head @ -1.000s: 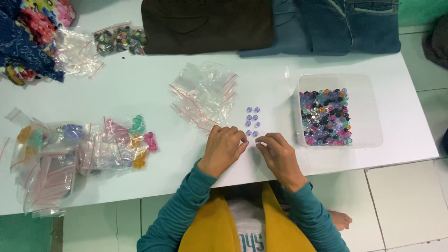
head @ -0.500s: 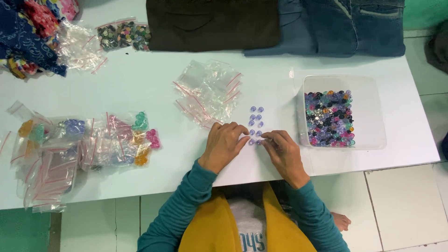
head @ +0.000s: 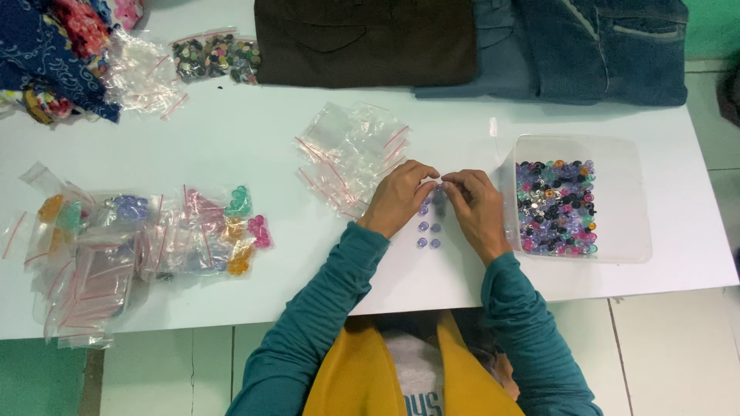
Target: Sorting small purple buttons from a container and placing them into small plastic bags
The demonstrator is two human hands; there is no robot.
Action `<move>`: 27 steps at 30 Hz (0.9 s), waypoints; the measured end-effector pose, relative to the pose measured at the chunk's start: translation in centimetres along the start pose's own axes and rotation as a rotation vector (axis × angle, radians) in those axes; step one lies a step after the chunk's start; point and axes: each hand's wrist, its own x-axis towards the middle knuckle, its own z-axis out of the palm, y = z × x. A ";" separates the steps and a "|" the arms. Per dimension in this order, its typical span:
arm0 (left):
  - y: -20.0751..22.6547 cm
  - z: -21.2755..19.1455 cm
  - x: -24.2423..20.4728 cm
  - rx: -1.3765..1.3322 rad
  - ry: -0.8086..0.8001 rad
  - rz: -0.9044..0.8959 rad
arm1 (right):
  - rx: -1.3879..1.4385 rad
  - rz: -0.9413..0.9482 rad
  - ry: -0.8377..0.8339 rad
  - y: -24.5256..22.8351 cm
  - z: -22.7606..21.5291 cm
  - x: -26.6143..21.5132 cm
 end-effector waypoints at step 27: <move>-0.6 -1.3 -0.8 -0.046 -0.160 0.007 | -0.072 -0.001 -0.098 -1.1 -0.5 -0.7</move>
